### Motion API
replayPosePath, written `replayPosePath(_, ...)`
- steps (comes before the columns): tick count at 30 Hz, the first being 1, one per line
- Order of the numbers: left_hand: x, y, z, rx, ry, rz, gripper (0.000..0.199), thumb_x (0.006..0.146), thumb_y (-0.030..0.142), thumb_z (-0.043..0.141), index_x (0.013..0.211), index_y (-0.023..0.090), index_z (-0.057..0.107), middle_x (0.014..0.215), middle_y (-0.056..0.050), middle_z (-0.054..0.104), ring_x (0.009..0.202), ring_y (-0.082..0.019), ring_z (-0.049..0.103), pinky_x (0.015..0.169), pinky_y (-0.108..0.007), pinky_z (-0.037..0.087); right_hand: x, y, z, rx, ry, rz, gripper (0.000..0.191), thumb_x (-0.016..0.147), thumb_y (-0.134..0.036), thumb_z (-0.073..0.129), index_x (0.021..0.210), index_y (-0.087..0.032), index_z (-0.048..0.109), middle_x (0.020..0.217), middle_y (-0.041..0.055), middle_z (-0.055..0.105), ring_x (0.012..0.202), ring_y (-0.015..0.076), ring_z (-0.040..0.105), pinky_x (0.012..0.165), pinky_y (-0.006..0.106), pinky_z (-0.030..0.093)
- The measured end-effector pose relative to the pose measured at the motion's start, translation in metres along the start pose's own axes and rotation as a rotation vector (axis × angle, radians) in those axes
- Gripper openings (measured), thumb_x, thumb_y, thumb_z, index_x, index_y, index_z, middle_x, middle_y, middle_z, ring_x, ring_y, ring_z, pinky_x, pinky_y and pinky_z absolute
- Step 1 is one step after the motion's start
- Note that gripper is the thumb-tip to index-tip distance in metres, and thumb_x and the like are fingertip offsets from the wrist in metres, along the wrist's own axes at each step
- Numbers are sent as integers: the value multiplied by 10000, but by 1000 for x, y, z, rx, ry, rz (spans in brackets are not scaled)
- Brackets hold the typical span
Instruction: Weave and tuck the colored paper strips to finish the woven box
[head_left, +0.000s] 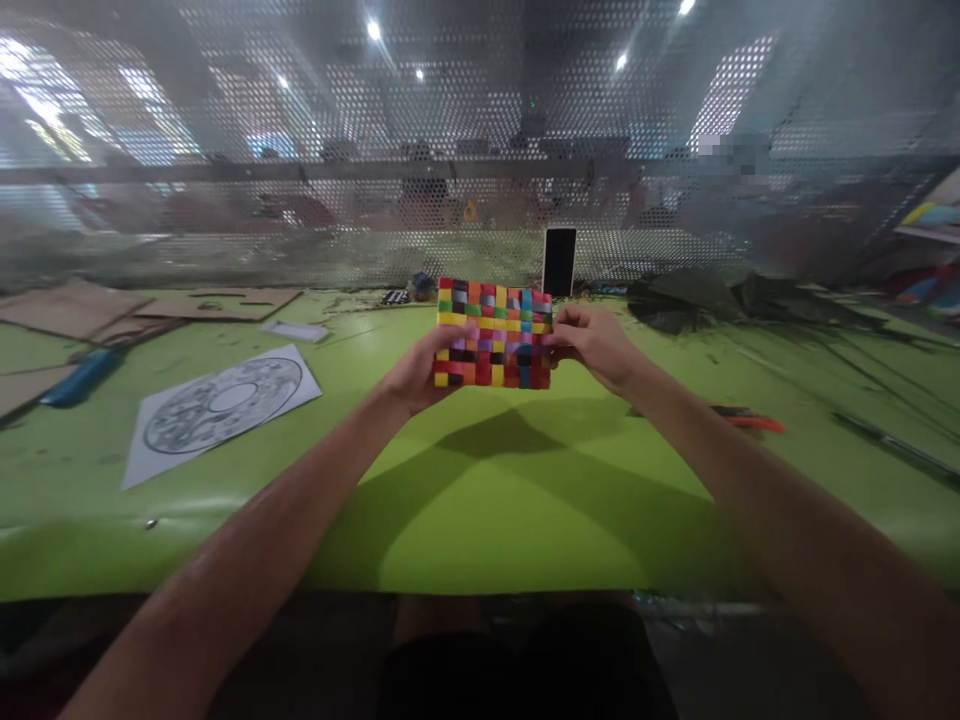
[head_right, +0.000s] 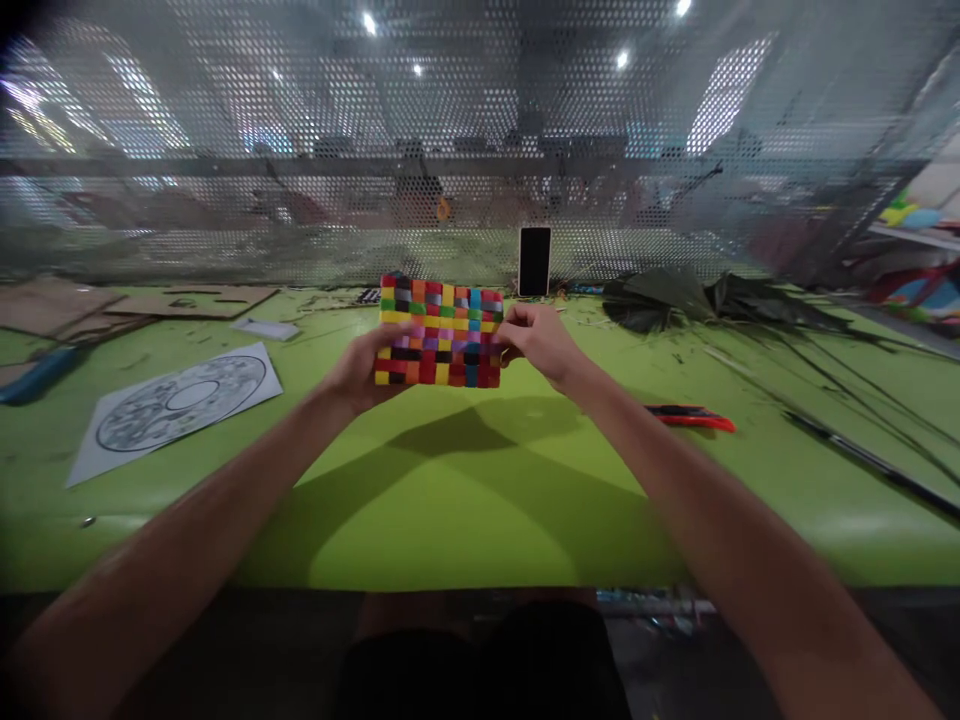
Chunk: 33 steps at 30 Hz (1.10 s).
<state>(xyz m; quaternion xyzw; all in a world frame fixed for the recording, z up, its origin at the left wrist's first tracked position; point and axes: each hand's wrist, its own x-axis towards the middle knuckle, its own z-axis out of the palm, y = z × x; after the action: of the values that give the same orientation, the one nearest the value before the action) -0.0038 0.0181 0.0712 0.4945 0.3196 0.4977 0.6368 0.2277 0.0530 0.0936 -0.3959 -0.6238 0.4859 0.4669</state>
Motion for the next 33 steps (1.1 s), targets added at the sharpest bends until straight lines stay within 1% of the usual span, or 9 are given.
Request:
replayPosePath(4, -2, 11, 4, -95, -79, 125, 689, 833, 684, 627, 1341, 220, 620, 1365, -150, 668, 1359, -379, 562, 1060, -581, 504, 2, -1, 5, 161, 145, 14, 237, 741, -87, 756, 657, -175, 553, 680, -11, 630, 643, 123, 640, 679, 303, 612)
replayPosePath(6, -3, 9, 6, -67, -179, 177, 744, 763, 673, 729, 1353, 234, 609, 1406, -152, 640, 1395, -390, 519, 1059, -595, 501, 2, 1, 8, 195, 202, -11, 253, 748, -129, 774, 662, -184, 542, 680, -16, 617, 664, 131, 643, 701, 322, 621)
replayPosePath(8, -3, -1, 9, 19, -242, 176, 742, 689, 536, 860, 1327, 245, 620, 1400, -151, 638, 1373, -372, 539, 1065, -565, 510, 1, 3, 12, 200, 224, -56, 265, 738, -157, 793, 658, -187, 542, 670, -29, 595, 679, 127, 638, 737, 326, 626)
replayPosePath(12, 1, -28, 15, 178, 59, 156, 462, 782, 376, 843, 1188, 224, 682, 1222, -110, 724, 1196, -277, 663, 1067, -473, 532, -7, 6, 22, 170, 141, -100, 236, 733, -197, 813, 687, -180, 582, 706, -33, 609, 701, 111, 632, 789, 315, 624)
replayPosePath(14, 3, -35, 15, 192, 140, 185, 417, 779, 326, 854, 1151, 224, 696, 1191, -90, 738, 1178, -261, 670, 1071, -458, 536, -10, 4, 25, 173, 81, -83, 222, 759, -228, 808, 708, -179, 598, 738, -18, 633, 723, 122, 649, 793, 324, 629)
replayPosePath(17, 4, -34, 14, 196, 167, 205, 410, 749, 266, 877, 1119, 226, 706, 1154, -72, 753, 1150, -257, 684, 1058, -462, 555, -14, -3, 21, 92, 25, -107, 220, 819, -290, 793, 734, -177, 624, 775, 8, 665, 746, 135, 668, 771, 308, 630)
replayPosePath(23, 2, -21, 24, 25, 182, 148, 446, 751, 214, 853, 1147, 178, 651, 1134, -91, 763, 1004, -243, 743, 919, -448, 639, -16, -11, 12, -197, -24, -271, 299, 861, -415, 786, 762, -185, 623, 623, -13, 625, 515, 100, 581, 482, 226, 522)
replayPosePath(29, -1, -22, 34, 76, 139, 164, 457, 629, 216, 934, 1011, 134, 697, 909, -74, 778, 760, -199, 745, 735, -339, 657, -22, -6, 24, -1, -1, -207, 450, 733, -557, 861, 733, -197, 592, 651, 20, 682, 615, 179, 711, 619, 321, 640)
replayPosePath(33, -2, -20, 35, 57, 166, 164, 393, 611, 225, 940, 922, 112, 729, 844, -76, 775, 670, -185, 730, 771, -378, 662, -24, -11, 25, -26, -30, -243, 426, 734, -544, 863, 730, -194, 620, 682, 26, 694, 627, 171, 708, 643, 318, 637)
